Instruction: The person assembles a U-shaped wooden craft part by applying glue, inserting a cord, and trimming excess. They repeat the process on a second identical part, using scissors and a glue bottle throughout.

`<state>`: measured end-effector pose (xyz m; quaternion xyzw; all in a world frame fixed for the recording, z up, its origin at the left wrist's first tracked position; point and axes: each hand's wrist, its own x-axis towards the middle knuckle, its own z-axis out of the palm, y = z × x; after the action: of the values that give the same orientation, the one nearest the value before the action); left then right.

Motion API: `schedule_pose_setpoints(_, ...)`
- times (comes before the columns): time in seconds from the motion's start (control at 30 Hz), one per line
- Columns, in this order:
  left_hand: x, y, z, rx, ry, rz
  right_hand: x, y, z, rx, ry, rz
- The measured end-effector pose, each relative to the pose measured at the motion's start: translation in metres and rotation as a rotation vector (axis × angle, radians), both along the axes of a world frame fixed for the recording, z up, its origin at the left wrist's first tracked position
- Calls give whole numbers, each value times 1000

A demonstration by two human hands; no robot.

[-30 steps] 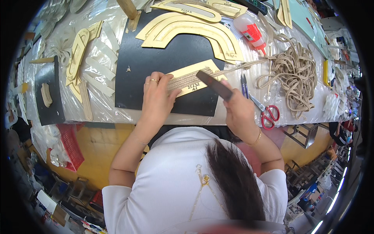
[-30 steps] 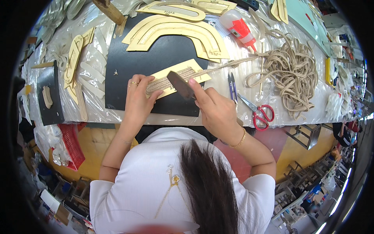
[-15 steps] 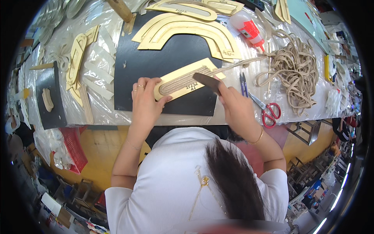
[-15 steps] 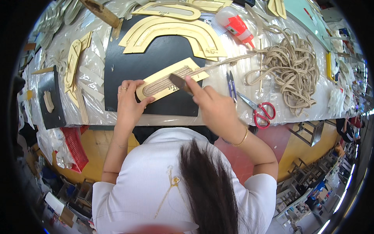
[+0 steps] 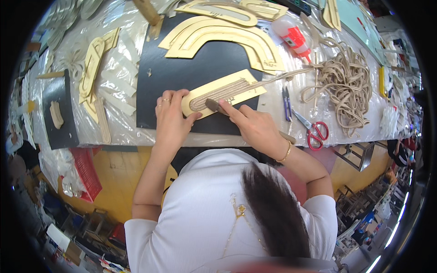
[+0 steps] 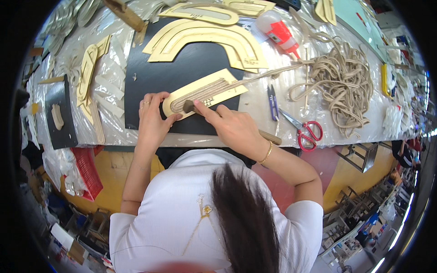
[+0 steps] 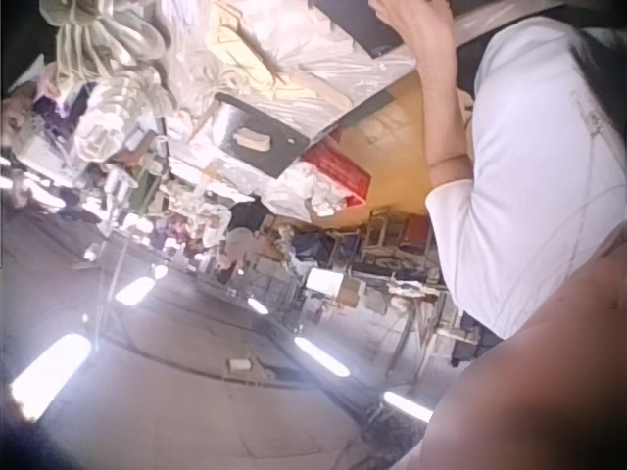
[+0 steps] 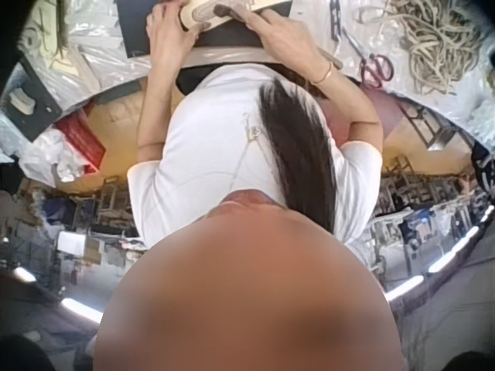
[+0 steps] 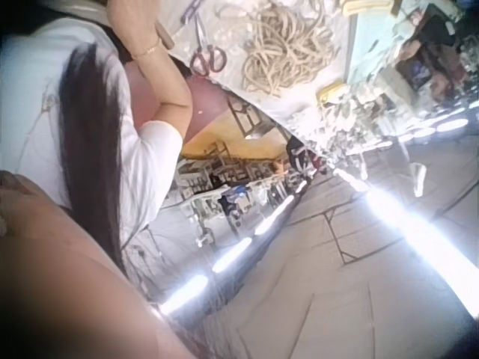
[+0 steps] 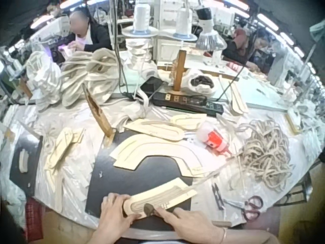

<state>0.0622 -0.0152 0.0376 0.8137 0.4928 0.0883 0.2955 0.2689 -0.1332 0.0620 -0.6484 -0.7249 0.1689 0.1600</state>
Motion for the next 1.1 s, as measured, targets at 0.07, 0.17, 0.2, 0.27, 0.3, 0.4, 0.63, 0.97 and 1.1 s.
schedule_pose_setpoints(0.07, 3, -2, 1, 19, 2, 11, 6, -2, -4, 35, 62, -58)
schedule_pose_setpoints(0.17, 11, -6, 1, 67, -66, -9, 25, -16, -2, 321, 118, -205)
schedule_pose_setpoints(0.2, 16, -7, 0, 101, -64, -30, 31, -18, -4, 313, 90, -219)
schedule_pose_setpoints(0.27, 27, -10, -3, 164, -64, -67, 40, -21, -5, 128, -16, -242)
schedule_pose_setpoints(0.3, 32, -12, -4, 193, -64, -92, 43, -21, -6, 15, -68, -268)
schedule_pose_setpoints(0.4, 45, -15, -6, 238, -56, -144, 45, -15, -4, 309, 93, -321)
schedule_pose_setpoints(0.63, 60, -12, -5, 205, -42, -179, 53, -2, 11, 11, -245, -262)
schedule_pose_setpoints(0.97, 39, -4, 8, 136, 104, -160, 63, -44, -18, 139, 177, -333)
schedule_pose_setpoints(1.1, 15, -8, 6, 74, 45, -49, 74, -89, -25, 231, 55, -358)
